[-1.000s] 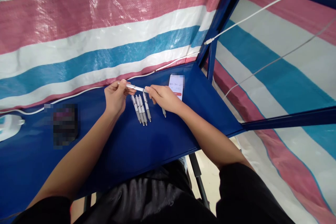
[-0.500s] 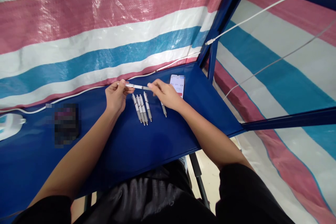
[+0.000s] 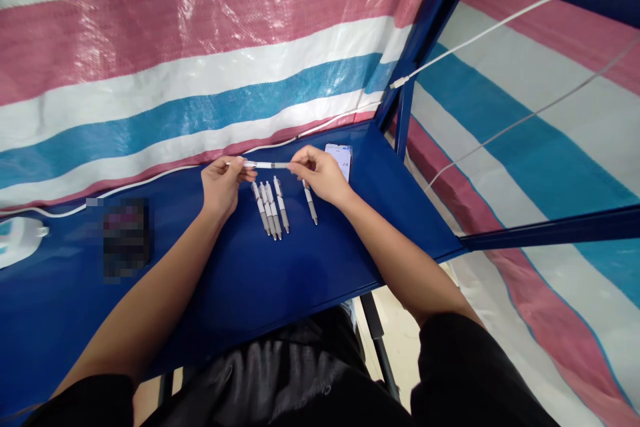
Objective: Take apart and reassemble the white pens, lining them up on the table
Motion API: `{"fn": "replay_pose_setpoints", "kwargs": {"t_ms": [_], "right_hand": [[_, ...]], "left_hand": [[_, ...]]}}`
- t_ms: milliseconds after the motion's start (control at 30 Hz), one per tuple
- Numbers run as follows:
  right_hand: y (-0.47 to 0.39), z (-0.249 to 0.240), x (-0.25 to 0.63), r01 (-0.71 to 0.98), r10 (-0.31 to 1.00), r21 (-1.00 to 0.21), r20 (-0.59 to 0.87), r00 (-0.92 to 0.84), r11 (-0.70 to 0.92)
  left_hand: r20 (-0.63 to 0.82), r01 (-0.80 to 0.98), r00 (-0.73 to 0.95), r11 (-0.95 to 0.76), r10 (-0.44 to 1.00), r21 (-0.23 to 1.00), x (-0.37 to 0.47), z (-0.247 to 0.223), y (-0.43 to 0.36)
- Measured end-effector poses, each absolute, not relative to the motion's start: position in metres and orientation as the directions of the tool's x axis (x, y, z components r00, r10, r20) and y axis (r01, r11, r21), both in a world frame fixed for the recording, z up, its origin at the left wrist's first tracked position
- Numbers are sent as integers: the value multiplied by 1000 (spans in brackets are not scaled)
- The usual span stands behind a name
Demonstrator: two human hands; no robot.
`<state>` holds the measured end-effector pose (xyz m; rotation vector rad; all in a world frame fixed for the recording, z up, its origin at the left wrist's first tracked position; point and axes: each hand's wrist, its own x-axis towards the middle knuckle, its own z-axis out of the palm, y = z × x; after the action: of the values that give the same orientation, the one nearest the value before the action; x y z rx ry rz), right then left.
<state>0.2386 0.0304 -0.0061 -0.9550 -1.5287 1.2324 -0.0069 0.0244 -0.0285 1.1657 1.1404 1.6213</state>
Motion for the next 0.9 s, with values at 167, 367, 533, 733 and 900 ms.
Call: {"fn": "replay_pose_setpoints", "kwargs": {"t_ms": [167,367,533,733,900], "right_hand": [[38,-7,245,-70,974,-979,200,-107,193],[44,-12,247,-99,962,-964,256,-98,247],[53,-19,251,-114,963,-958,267,-15,264],[60,-22,259,-145,949,-938,310,59,315],[64,-21,265,-184,945,-927,314,90,326]], "left_hand": [[374,252,-69,-347,925,903,-11,-31,19],[424,448,68,-407,903,796,-12,-38,20],[400,447,90,-396,912,802,-15,-38,23],[360,407,73,-357,930,841,-15,-37,23],[325,373,54,-320,944,871,-16,-38,24]]}}
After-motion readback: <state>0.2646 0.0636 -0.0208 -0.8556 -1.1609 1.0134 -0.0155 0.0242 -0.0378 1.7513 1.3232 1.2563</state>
